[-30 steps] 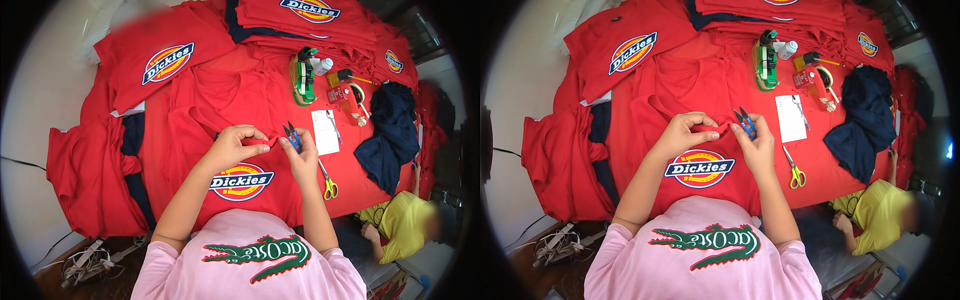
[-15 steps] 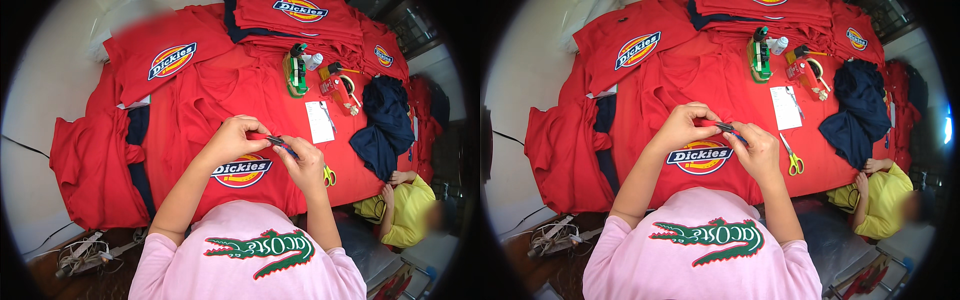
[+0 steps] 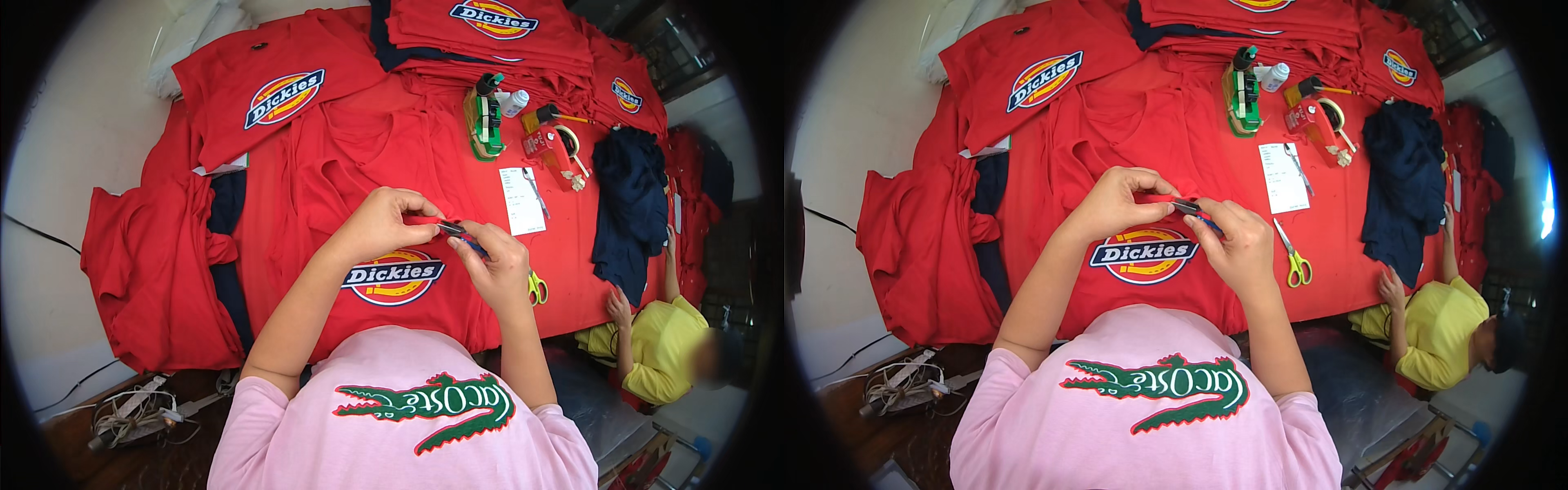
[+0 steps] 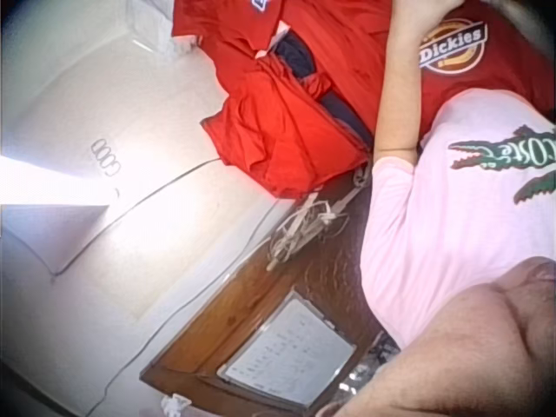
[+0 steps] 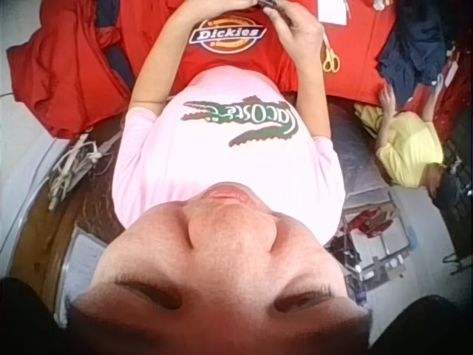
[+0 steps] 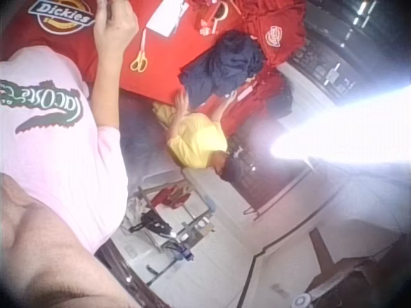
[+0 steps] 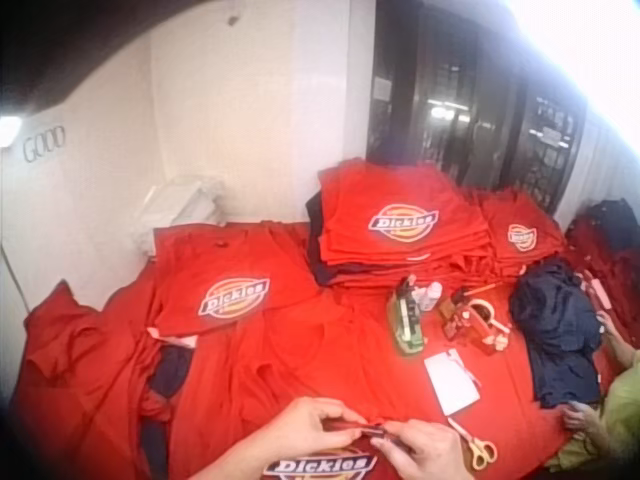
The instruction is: The person picks up, arranges, and folds several red garments on a table, occasionally using scissors to trim loose threads.
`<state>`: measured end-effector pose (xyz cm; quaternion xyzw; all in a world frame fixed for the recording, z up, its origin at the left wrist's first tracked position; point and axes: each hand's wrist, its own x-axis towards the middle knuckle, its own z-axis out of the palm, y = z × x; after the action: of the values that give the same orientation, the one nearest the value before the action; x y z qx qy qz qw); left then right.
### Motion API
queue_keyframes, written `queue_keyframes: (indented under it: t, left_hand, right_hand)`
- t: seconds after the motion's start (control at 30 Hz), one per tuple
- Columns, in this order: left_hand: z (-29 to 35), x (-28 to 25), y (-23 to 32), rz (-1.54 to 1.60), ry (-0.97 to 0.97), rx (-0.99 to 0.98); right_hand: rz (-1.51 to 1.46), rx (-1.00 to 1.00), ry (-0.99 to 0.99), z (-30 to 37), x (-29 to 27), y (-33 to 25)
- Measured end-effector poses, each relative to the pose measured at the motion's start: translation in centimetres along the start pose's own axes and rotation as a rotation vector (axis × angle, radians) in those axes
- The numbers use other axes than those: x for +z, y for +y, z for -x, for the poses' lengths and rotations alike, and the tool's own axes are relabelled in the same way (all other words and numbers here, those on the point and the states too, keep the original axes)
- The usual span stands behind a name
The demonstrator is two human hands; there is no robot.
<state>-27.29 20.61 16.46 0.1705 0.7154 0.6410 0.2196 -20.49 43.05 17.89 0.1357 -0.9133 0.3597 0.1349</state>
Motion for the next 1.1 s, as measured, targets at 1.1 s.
queue_keyframes:
  t: [1.1]
  left_hand:
    - [-2.1,-0.7,-2.9,0.042,-0.020,-0.025]
  right_hand:
    - [-0.162,-0.039,0.053,-0.5,2.1,3.0]
